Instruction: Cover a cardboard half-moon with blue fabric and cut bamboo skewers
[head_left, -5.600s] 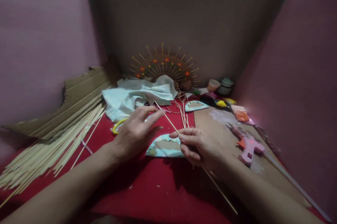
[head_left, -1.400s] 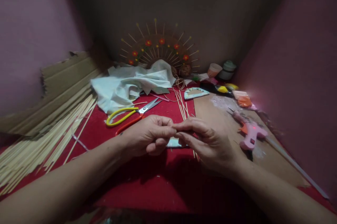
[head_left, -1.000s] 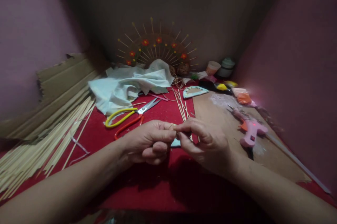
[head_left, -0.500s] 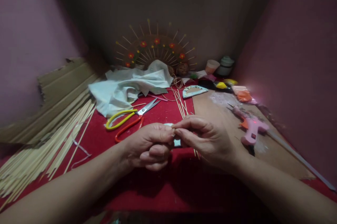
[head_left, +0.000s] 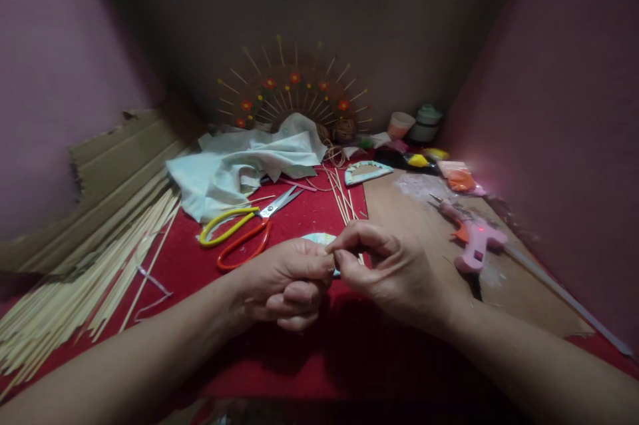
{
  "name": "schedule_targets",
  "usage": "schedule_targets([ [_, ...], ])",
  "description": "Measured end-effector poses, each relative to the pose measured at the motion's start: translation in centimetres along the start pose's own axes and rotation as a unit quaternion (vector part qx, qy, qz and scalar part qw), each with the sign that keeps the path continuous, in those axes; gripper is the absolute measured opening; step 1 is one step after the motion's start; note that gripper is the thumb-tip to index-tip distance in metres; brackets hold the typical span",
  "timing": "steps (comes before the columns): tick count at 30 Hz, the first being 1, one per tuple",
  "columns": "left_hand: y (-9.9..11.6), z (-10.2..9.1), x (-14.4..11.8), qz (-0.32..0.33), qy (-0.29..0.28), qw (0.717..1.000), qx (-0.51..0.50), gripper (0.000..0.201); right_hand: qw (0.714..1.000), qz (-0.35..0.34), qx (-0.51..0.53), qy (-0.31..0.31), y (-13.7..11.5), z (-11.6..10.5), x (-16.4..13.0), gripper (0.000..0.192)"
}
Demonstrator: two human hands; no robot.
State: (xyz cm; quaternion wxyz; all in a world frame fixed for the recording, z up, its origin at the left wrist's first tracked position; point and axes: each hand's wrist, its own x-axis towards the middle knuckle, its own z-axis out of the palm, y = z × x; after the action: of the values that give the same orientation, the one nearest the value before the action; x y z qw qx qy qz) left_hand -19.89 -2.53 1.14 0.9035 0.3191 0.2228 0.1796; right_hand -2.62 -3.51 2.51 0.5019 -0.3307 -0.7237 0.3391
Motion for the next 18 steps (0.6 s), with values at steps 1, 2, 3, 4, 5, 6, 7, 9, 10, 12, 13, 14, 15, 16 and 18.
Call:
schedule_targets([
  [1, 0.0, 0.0, 0.0, 0.000, -0.004, 1.000, 0.004, 0.022, 1.000, 0.009, 0.008, -0.001, 0.0, 0.0, 0.0, 0.012],
  [2, -0.1, -0.1, 0.1, 0.001, -0.007, 1.000, 0.007, 0.022, 0.999, 0.023, 0.028, -0.006, 0.0, 0.1, 0.0, 0.011],
  [3, -0.1, -0.1, 0.1, 0.005, -0.009, 1.000, 0.008, 0.022, 0.998, 0.040, 0.055, -0.012, 0.1, 0.1, 0.0, 0.010],
  [4, -0.1, -0.1, 0.1, 0.009, -0.009, 1.000, 0.007, 0.022, 0.995, 0.055, 0.082, -0.020, 0.1, 0.1, 0.0, 0.009],
  [5, -0.2, -0.2, 0.1, 0.014, -0.011, 1.000, 0.004, 0.022, 0.993, 0.063, 0.101, -0.026, 0.1, 0.1, 0.1, 0.008],
  [6, -0.2, -0.3, 0.0, 0.017, -0.014, 1.000, 0.001, 0.022, 0.991, 0.064, 0.110, -0.031, 0.2, 0.0, 0.1, 0.008],
  [7, -0.2, -0.3, 0.0, 0.019, -0.018, 1.000, -0.002, 0.022, 0.992, 0.055, 0.107, -0.035, 0.2, 0.0, 0.1, 0.008],
  [9, -0.3, -0.4, -0.1, 0.022, -0.029, 0.999, -0.008, 0.023, 0.997, 0.018, 0.072, -0.036, 0.4, -0.3, 0.2, 0.009],
  [10, -0.3, -0.4, -0.1, 0.025, -0.031, 0.999, -0.010, 0.024, 0.998, -0.010, 0.048, -0.038, 0.5, -0.4, 0.3, 0.010],
  [12, -0.3, -0.4, -0.2, 0.028, -0.030, 0.999, -0.017, 0.027, 0.996, -0.082, -0.003, -0.046, 0.8, -0.8, 0.5, 0.011],
  [13, -0.3, -0.4, -0.3, 0.027, -0.029, 0.999, -0.020, 0.027, 0.991, -0.122, -0.030, -0.054, 1.0, -1.0, 0.6, 0.011],
  [14, -0.2, -0.4, -0.3, 0.022, -0.029, 0.999, -0.022, 0.027, 0.983, -0.161, -0.058, -0.065, 1.2, -1.2, 0.7, 0.012],
  [15, -0.2, -0.4, -0.4, 0.014, -0.031, 0.999, -0.024, 0.028, 0.974, -0.197, -0.088, -0.074, 1.4, -1.4, 0.8, 0.012],
  [16, -0.2, -0.3, -0.4, 0.006, -0.035, 0.999, -0.025, 0.028, 0.962, -0.230, -0.118, -0.083, 1.6, -1.6, 0.9, 0.013],
  [18, -0.1, -0.2, -0.5, -0.010, -0.049, 0.998, -0.024, 0.029, 0.940, -0.281, -0.170, -0.094, 1.8, -1.9, 0.9, 0.018],
])
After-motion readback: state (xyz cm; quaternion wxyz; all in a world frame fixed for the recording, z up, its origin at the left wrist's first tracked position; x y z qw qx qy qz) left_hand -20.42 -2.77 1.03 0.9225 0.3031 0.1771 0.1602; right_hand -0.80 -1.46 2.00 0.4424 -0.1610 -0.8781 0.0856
